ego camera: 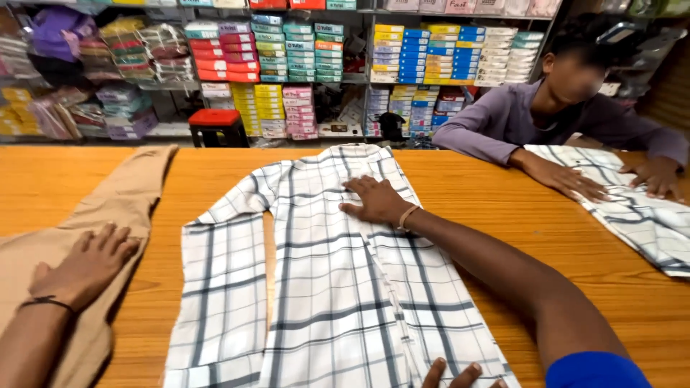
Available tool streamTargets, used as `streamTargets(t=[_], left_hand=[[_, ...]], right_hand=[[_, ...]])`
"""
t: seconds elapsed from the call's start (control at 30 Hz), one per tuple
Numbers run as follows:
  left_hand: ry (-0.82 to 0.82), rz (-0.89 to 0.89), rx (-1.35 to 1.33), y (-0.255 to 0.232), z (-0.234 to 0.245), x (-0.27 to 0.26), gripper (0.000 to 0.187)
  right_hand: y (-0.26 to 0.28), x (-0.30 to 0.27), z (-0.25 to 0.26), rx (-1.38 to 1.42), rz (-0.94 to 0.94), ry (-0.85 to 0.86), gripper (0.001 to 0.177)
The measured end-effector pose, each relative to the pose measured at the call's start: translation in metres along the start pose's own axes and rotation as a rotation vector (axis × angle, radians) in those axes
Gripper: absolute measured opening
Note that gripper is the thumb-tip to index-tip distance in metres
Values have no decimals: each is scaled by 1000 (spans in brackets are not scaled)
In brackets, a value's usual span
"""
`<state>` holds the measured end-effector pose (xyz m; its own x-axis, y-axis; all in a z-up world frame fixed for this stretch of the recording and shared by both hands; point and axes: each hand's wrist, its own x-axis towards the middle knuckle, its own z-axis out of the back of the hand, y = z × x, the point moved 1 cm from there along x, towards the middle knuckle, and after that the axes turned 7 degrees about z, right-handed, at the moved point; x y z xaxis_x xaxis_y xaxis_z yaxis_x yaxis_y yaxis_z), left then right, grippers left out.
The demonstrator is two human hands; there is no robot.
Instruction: Folding a white checkered shirt on a wooden table in a warehouse or shop environment.
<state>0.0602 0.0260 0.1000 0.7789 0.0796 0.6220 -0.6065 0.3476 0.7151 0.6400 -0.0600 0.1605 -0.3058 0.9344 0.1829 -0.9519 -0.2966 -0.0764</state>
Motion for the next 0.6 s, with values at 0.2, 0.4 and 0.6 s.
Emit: streamTargets(t=[0.2, 0.4, 0.6], left_hand=[[782, -1103, 1904, 9, 17, 23, 88], [1094, -857, 1442, 4, 52, 53, 95], [805, -1183, 1831, 10, 18, 16, 90]], right_hand=[[-47, -1, -30, 201, -116, 80, 88], [-88, 34, -57, 187, -153, 8, 95], [-125, 55, -90, 134, -233, -74, 97]])
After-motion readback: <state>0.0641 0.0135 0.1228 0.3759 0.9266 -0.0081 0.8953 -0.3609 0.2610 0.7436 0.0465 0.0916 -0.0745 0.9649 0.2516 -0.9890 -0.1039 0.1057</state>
